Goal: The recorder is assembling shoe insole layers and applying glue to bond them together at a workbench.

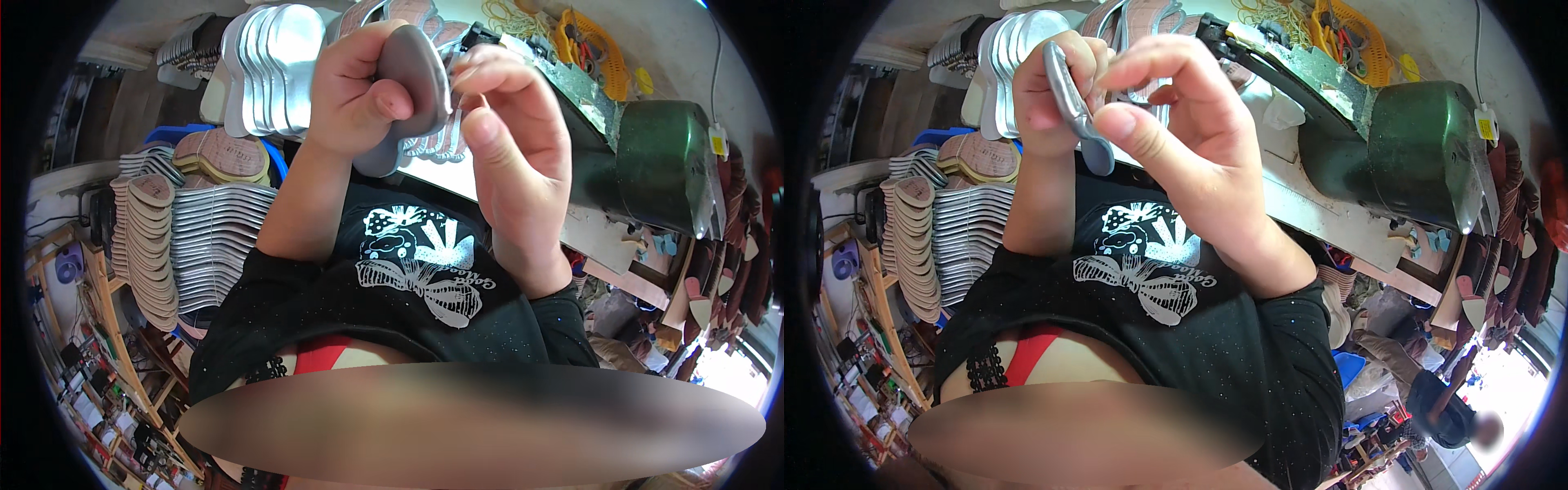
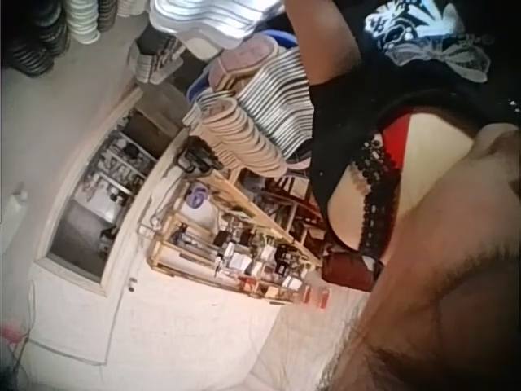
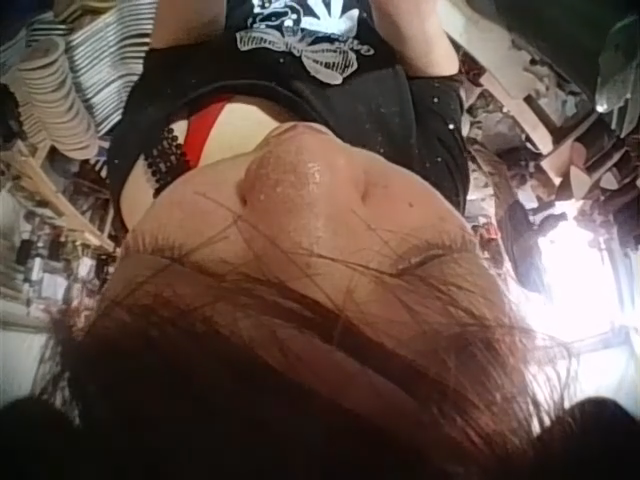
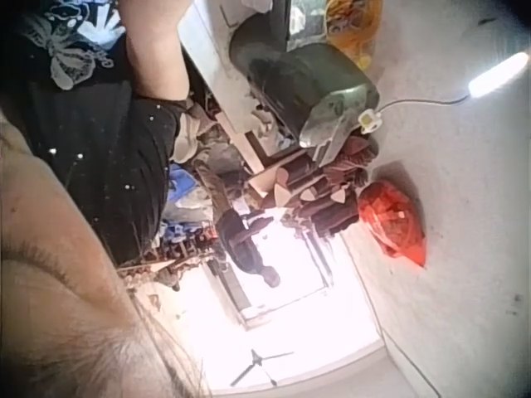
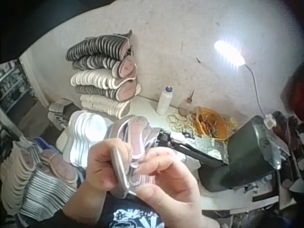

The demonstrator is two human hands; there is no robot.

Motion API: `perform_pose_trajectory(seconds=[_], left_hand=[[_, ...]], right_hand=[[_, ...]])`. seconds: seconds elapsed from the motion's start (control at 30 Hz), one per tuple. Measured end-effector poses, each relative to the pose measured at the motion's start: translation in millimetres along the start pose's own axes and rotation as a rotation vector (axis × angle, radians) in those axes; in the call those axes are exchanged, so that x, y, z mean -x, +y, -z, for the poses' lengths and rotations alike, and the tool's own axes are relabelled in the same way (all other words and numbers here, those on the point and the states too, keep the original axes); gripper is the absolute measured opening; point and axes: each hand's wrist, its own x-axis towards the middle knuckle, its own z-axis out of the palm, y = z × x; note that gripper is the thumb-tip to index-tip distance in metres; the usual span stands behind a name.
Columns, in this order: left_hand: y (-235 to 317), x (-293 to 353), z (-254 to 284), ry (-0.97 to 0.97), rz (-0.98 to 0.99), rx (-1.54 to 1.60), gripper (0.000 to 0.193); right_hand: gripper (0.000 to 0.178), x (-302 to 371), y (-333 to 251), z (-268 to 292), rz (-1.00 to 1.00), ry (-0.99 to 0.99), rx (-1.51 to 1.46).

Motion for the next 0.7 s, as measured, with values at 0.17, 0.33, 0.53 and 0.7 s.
perform_pose_trajectory(seconds=[0.17,0.33,0.53,0.7], left_hand=[[1,-2,-1,-0.05,-0.013,-0.034,0.06],[-7,-2,9,-0.237,-0.015,0.147,0.04],[7,-1,3,-0.124,0.066,0.206,0.034],[16,0,8,-0.164,0.114,-0.022,0.056]], right_hand=[[0.014,2,7,10,0.023,-0.022,0.02],[0.014,0,8,8,-0.037,-0.064,-0.119],[0.012,-3,10,7,0.118,-0.12,0.05],[0.016,2,11,11,0.259,-0.154,0.239]])
